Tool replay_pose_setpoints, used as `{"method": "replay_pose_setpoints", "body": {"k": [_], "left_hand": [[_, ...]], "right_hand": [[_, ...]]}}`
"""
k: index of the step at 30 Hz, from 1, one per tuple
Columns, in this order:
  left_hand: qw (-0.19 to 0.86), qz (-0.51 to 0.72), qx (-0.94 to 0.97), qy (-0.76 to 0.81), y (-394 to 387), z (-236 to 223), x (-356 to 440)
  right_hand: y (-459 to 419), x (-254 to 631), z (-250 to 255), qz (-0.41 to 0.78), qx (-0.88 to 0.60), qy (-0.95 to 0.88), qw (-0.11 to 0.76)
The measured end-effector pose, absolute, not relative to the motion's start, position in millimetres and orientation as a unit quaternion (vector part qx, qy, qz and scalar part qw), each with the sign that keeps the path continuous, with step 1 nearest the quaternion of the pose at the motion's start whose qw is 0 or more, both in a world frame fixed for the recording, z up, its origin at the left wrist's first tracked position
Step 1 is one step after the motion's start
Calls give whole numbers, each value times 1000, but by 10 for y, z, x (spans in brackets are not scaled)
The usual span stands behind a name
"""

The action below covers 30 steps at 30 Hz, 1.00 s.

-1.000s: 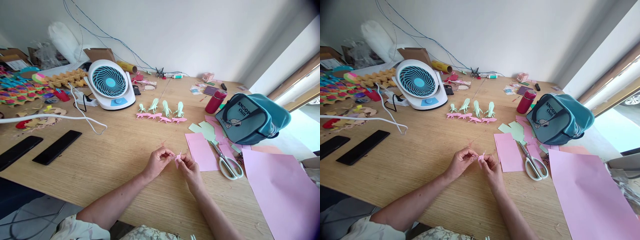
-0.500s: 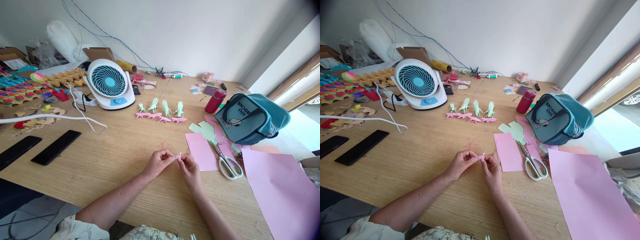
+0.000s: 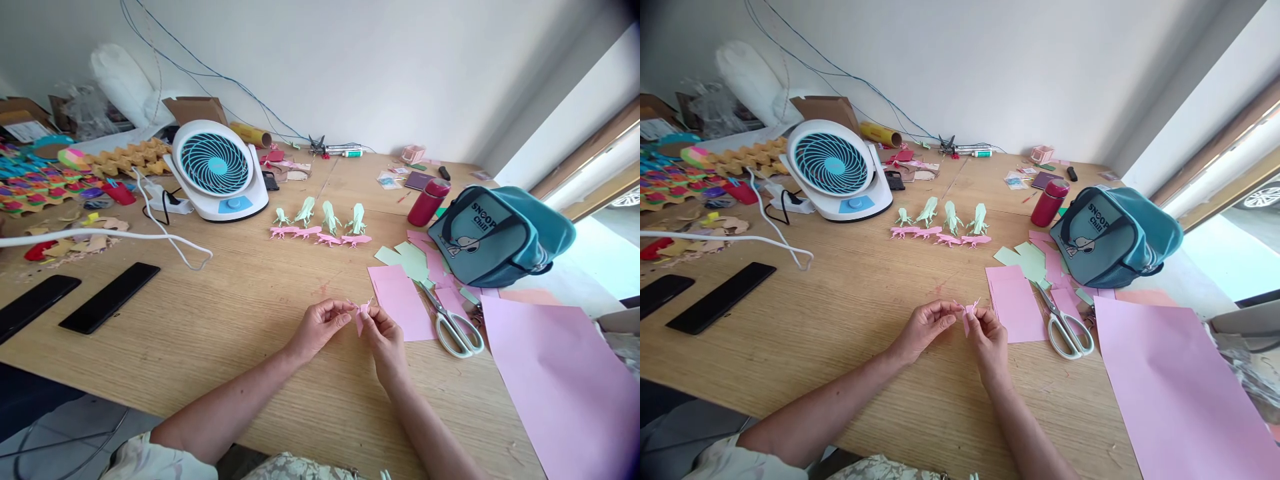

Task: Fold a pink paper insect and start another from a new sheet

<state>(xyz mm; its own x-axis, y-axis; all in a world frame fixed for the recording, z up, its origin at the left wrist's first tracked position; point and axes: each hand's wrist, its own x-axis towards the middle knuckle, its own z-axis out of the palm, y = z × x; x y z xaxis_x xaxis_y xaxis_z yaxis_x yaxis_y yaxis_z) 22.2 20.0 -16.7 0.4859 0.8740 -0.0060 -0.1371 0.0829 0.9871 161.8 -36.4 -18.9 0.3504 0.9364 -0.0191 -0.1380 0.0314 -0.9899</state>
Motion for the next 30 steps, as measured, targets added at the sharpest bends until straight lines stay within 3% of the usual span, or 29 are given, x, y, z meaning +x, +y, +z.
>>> {"method": "replay_pose_setpoints", "body": {"k": [15,25,30], "left_hand": [[579,437,578,373,127,-209,289],[596,427,572,368,181,-284,266],[585,413,591,372,201,-291,252]], "right_hand": [[-365,1515,-258,446,-523,-337,644],[-357,1549,-296,438,-503,-349,658],[-388,1558,-326,366,-530,-418,641]]}}
